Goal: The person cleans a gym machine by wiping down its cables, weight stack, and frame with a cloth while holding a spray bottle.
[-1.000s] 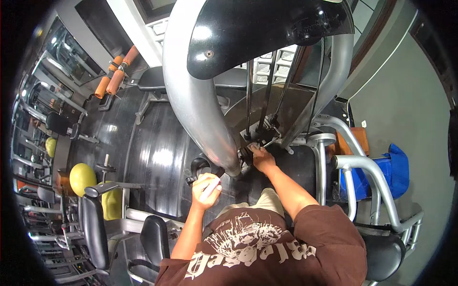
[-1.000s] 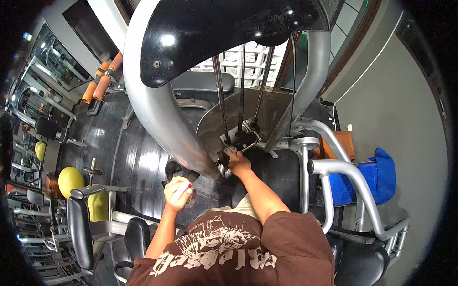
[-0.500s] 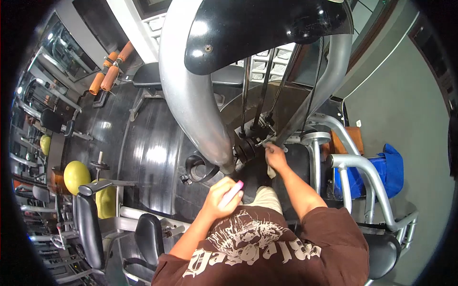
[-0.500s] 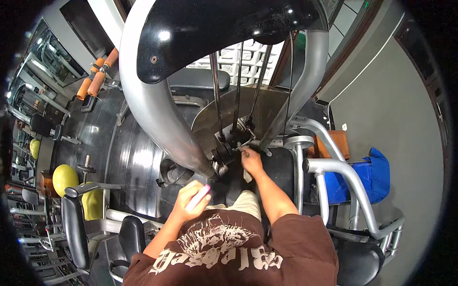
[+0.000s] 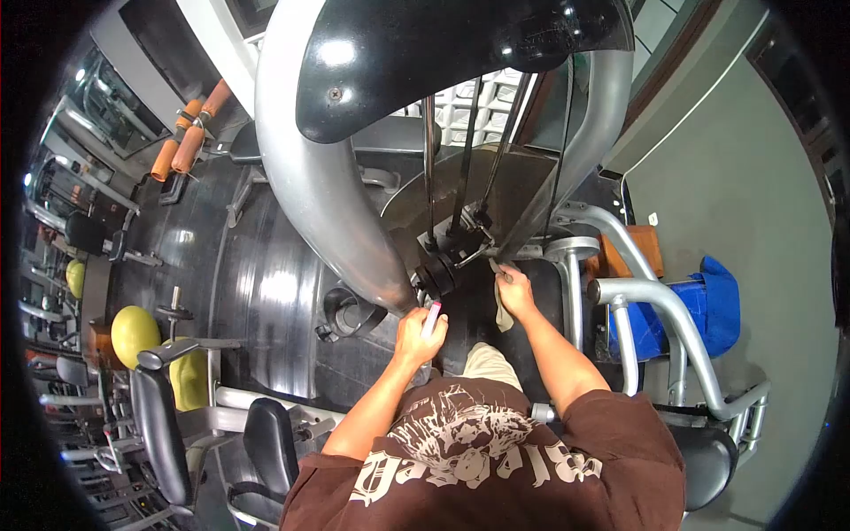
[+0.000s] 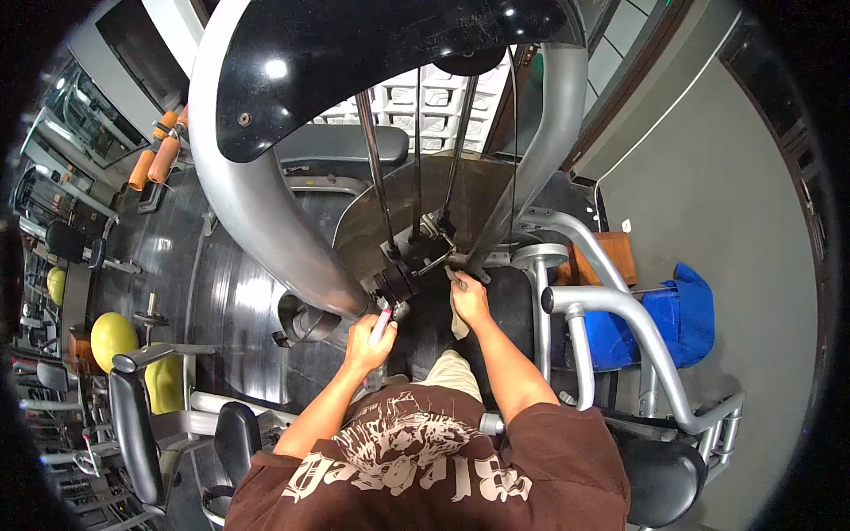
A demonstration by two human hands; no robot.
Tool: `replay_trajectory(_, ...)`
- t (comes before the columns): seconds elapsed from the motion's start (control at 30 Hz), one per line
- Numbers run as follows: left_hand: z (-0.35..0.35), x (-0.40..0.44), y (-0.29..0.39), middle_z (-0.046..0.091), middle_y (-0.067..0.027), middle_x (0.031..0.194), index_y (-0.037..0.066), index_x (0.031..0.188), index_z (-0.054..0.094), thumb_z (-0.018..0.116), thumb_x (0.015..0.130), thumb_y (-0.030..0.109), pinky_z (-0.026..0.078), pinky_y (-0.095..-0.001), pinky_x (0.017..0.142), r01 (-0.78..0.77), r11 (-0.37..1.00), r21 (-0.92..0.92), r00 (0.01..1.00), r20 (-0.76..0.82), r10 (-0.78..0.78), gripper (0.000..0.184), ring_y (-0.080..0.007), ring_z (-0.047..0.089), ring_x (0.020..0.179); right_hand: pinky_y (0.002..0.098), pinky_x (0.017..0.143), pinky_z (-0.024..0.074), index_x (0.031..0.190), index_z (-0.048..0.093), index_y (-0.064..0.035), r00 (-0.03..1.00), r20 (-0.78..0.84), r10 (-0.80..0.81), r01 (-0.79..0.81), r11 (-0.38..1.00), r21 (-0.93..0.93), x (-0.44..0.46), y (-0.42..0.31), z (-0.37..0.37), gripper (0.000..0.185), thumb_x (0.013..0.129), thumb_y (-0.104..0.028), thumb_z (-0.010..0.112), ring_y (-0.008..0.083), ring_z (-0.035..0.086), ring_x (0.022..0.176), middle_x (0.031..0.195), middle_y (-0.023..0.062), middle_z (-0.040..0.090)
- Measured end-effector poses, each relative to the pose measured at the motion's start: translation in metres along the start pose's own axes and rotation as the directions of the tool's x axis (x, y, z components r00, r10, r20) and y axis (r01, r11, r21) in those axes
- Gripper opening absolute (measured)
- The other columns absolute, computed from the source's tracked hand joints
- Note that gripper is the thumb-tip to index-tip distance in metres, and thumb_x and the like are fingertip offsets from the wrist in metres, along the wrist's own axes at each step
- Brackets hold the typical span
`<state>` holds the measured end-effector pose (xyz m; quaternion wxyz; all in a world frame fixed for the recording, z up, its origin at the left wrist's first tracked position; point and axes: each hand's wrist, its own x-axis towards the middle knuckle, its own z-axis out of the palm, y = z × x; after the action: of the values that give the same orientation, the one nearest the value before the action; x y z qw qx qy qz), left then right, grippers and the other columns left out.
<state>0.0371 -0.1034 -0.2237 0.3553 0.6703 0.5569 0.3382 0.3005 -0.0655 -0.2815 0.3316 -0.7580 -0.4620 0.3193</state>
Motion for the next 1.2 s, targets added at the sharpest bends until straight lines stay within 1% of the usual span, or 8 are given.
replay_trajectory(0.33, -0.013, -0.011, -0.003, 0.066, -0.0203, 0.077, -0.001, 0.078, 0.066, 0.073, 0.087, 0.030, 0.050, -0.0455, 0.066, 0.194, 0.980, 0.047, 0.976, 0.091, -0.197, 0.034, -0.0395, 0.067, 0.073, 0.0377, 0.108, 0.0452, 0.128, 0.066, -0.0021, 0.998, 0.058, -0.010, 0.010, 1.000, 0.003, -0.003, 0.004, 0.016, 0.043, 0.093, -0.026, 0.062, 0.0373, 0.060, 0.126, 0.130, 0.0234, 0.065)
replay_trajectory(0.5, -0.039, -0.019, -0.008, 0.061, -0.0149, 0.073, -0.001, 0.078, 0.064, 0.073, 0.088, 0.021, 0.047, -0.0396, 0.064, -0.069, 0.996, -0.059, 0.991, 0.109, 0.075, 0.026, -0.0306, 0.062, 0.067, 0.0402, 0.101, 0.0499, 0.123, 0.067, -0.0037, 0.993, 0.115, -0.019, 0.014, 0.999, 0.042, 0.001, -0.027, 0.032, 0.036, 0.094, -0.024, 0.061, 0.0388, 0.064, 0.116, 0.122, 0.0214, 0.069)
replay_trajectory(0.63, -0.082, -0.026, 0.012, 0.060, -0.0108, 0.076, -0.001, 0.082, 0.065, 0.074, 0.087, 0.011, 0.046, -0.0337, 0.065, -0.130, 0.976, -0.176, 0.963, 0.212, 0.167, 0.016, -0.0241, 0.059, 0.067, 0.0436, 0.090, 0.0530, 0.124, 0.068, -0.0041, 0.916, 0.029, -0.400, 0.400, 0.909, -0.116, 0.037, -0.012, 0.083, 0.037, 0.095, -0.026, 0.061, 0.0380, 0.068, 0.102, 0.112, 0.0232, 0.070)
replay_trajectory(0.8, -0.122, -0.028, 0.021, 0.064, -0.0098, 0.082, -0.003, 0.089, 0.069, 0.077, 0.083, 0.006, 0.049, -0.0323, 0.068, -0.218, 0.943, -0.252, 0.965, 0.090, 0.248, 0.013, -0.0213, 0.062, 0.072, 0.0479, 0.094, 0.0526, 0.145, 0.052, -0.0212, 0.919, 0.239, -0.313, 0.382, 0.858, -0.343, 0.029, -0.004, 0.114, 0.047, 0.098, -0.019, 0.053, 0.0424, 0.063, 0.107, 0.123, 0.0225, 0.062)
replay_trajectory(0.9, -0.138, -0.026, 0.021, 0.065, -0.0106, 0.083, -0.003, 0.090, 0.069, 0.077, 0.082, 0.005, 0.050, -0.0323, 0.068, -0.266, 0.932, -0.245, 0.959, 0.032, 0.282, 0.013, -0.0222, 0.062, 0.073, 0.0495, 0.092, 0.0532, 0.149, 0.047, -0.0233, 0.932, 0.161, -0.324, 0.361, 0.866, -0.346, -0.001, 0.015, 0.115, 0.051, 0.098, -0.019, 0.053, 0.0444, 0.062, 0.107, 0.121, 0.0230, 0.060)
replay_trajectory(1.03, -0.146, -0.017, 0.018, 0.066, -0.0114, 0.085, -0.004, 0.091, 0.070, 0.076, 0.083, 0.004, 0.050, -0.0326, 0.068, -0.321, 0.914, -0.246, 0.940, 0.034, 0.339, 0.013, -0.0232, 0.063, 0.074, 0.0521, 0.089, 0.0534, 0.147, 0.051, -0.0216, 0.954, 0.236, -0.185, 0.263, 0.894, -0.362, -0.034, 0.015, 0.092, 0.049, 0.098, -0.020, 0.054, 0.0474, 0.063, 0.100, 0.116, 0.0233, 0.060)
replay_trajectory(1.13, -0.145, -0.015, 0.016, 0.067, -0.0125, 0.085, -0.005, 0.093, 0.069, 0.075, 0.084, 0.008, 0.050, -0.0341, 0.070, -0.281, 0.923, -0.264, 0.950, 0.058, 0.306, 0.017, -0.0244, 0.063, 0.075, 0.0510, 0.091, 0.0533, 0.140, 0.058, -0.0173, 0.912, 0.331, -0.240, 0.363, 0.850, -0.382, -0.044, 0.060, 0.087, 0.043, 0.096, -0.018, 0.056, 0.0461, 0.065, 0.101, 0.115, 0.0230, 0.063)
replay_trajectory(1.2, -0.145, -0.012, 0.011, 0.067, -0.0127, 0.085, -0.005, 0.094, 0.070, 0.075, 0.085, 0.009, 0.050, -0.0340, 0.071, -0.278, 0.919, -0.280, 0.949, 0.067, 0.307, 0.018, -0.0241, 0.063, 0.077, 0.0491, 0.095, 0.0522, 0.135, 0.061, -0.0131, 0.951, 0.172, -0.258, 0.302, 0.898, -0.320, -0.031, 0.068, 0.091, 0.039, 0.096, -0.015, 0.055, 0.0443, 0.064, 0.106, 0.117, 0.0230, 0.065)
